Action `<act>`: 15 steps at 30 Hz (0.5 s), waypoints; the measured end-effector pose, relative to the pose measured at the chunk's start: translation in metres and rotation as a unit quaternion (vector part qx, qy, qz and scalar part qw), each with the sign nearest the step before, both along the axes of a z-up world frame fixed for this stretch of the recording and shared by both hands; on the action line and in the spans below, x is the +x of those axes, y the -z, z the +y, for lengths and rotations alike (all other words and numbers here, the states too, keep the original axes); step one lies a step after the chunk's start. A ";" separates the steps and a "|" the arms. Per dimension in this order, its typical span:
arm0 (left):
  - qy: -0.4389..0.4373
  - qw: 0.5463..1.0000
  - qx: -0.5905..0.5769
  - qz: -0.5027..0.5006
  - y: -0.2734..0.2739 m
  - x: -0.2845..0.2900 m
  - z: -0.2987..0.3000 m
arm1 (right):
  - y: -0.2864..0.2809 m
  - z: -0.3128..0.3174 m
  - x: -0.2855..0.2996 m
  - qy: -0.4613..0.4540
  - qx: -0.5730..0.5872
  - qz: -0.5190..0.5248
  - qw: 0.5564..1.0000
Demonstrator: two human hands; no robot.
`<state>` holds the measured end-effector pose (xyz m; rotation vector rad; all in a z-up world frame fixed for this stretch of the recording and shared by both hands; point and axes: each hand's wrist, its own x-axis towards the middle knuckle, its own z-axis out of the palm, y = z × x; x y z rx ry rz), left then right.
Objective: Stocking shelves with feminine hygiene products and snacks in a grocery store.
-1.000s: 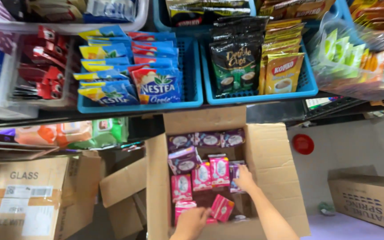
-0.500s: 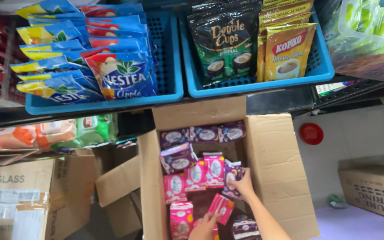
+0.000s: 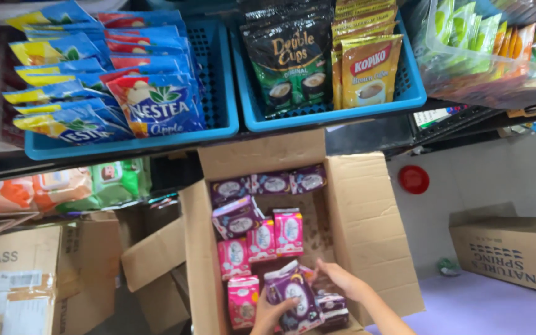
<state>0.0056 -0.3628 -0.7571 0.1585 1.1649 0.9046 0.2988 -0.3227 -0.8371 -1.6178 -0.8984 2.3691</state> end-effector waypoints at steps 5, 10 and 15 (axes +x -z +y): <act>-0.071 0.996 0.020 0.041 0.041 -0.006 -0.031 | 0.175 -0.026 0.015 -0.331 0.122 -0.382 0.854; -0.008 0.993 0.118 -0.005 0.023 -0.018 -0.041 | -0.080 -0.063 -0.039 0.016 0.348 0.087 0.933; -0.034 0.996 0.077 0.005 0.056 -0.023 -0.047 | -0.059 -0.071 -0.032 0.112 0.078 0.087 0.987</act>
